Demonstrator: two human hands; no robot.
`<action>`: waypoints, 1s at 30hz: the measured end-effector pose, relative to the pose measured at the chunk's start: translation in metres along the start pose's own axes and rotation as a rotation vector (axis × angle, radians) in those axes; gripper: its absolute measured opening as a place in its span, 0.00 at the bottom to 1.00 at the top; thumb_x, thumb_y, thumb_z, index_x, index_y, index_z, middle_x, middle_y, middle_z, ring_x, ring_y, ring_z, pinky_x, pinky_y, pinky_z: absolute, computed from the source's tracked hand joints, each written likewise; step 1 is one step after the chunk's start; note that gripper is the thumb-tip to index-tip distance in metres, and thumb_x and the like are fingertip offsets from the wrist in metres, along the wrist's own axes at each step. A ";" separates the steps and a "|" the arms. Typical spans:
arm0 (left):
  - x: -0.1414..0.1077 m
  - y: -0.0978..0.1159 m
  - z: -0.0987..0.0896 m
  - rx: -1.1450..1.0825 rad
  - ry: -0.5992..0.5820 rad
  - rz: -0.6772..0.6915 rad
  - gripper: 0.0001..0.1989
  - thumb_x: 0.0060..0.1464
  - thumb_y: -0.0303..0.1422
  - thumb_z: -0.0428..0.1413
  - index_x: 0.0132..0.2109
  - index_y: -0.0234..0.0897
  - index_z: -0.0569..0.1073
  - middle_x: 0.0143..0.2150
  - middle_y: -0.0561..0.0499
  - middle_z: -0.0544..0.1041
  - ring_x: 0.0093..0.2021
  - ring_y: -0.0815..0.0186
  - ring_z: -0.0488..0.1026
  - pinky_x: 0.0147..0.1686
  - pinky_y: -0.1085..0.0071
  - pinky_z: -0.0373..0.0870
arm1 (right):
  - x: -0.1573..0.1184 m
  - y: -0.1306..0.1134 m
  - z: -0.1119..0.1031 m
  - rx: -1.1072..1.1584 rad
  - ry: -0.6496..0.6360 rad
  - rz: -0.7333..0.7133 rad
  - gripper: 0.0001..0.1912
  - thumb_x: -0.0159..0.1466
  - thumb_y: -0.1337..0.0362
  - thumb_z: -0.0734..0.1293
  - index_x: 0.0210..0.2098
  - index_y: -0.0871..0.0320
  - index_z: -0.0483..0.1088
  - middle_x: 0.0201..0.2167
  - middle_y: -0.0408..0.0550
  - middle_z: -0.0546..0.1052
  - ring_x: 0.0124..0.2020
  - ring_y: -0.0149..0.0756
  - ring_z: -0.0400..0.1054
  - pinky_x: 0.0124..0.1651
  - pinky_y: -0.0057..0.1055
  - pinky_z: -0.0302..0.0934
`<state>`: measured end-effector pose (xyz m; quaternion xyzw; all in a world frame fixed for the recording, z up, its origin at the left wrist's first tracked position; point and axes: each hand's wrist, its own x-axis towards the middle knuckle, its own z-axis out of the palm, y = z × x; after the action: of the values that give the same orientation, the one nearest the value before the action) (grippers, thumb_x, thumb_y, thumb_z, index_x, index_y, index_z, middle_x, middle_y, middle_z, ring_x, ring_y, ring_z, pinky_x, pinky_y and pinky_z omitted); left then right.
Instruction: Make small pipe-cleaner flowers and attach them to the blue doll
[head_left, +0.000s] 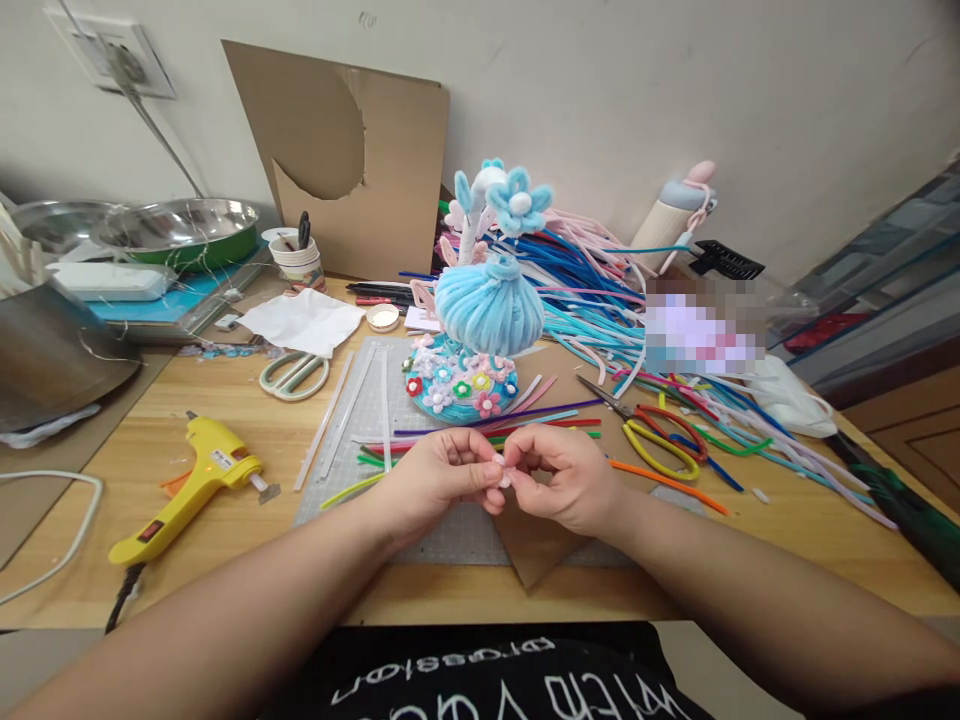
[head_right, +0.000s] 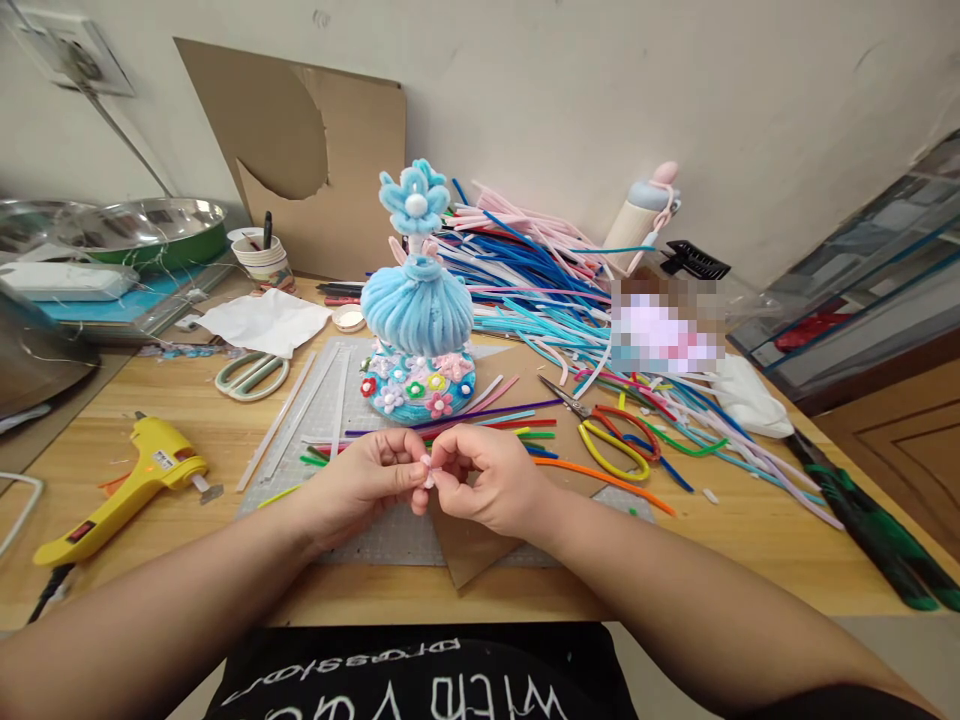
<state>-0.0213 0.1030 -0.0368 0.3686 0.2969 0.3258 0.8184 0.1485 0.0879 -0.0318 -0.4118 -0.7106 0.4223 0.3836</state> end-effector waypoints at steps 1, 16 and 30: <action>0.000 0.000 0.000 0.004 0.000 0.000 0.14 0.40 0.32 0.67 0.30 0.31 0.70 0.23 0.52 0.77 0.20 0.72 0.72 0.25 0.76 0.68 | 0.000 0.000 0.000 0.009 -0.014 0.011 0.02 0.53 0.70 0.63 0.28 0.59 0.64 0.20 0.43 0.73 0.20 0.28 0.69 0.22 0.22 0.61; 0.002 0.001 -0.001 0.044 0.113 0.156 0.11 0.43 0.30 0.65 0.29 0.31 0.70 0.25 0.54 0.74 0.25 0.75 0.69 0.28 0.78 0.65 | 0.001 0.009 -0.002 0.060 -0.049 0.050 0.04 0.63 0.64 0.62 0.33 0.58 0.64 0.26 0.42 0.69 0.23 0.27 0.65 0.25 0.23 0.61; 0.003 0.003 -0.002 0.253 0.162 0.161 0.09 0.41 0.31 0.65 0.28 0.31 0.74 0.21 0.53 0.75 0.23 0.71 0.71 0.28 0.74 0.68 | -0.002 0.004 -0.005 -0.304 -0.024 -0.107 0.05 0.60 0.68 0.62 0.28 0.59 0.66 0.21 0.41 0.70 0.21 0.26 0.61 0.23 0.23 0.54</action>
<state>-0.0221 0.1075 -0.0365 0.4639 0.3699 0.3792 0.7100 0.1549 0.0891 -0.0336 -0.4216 -0.7916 0.2939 0.3304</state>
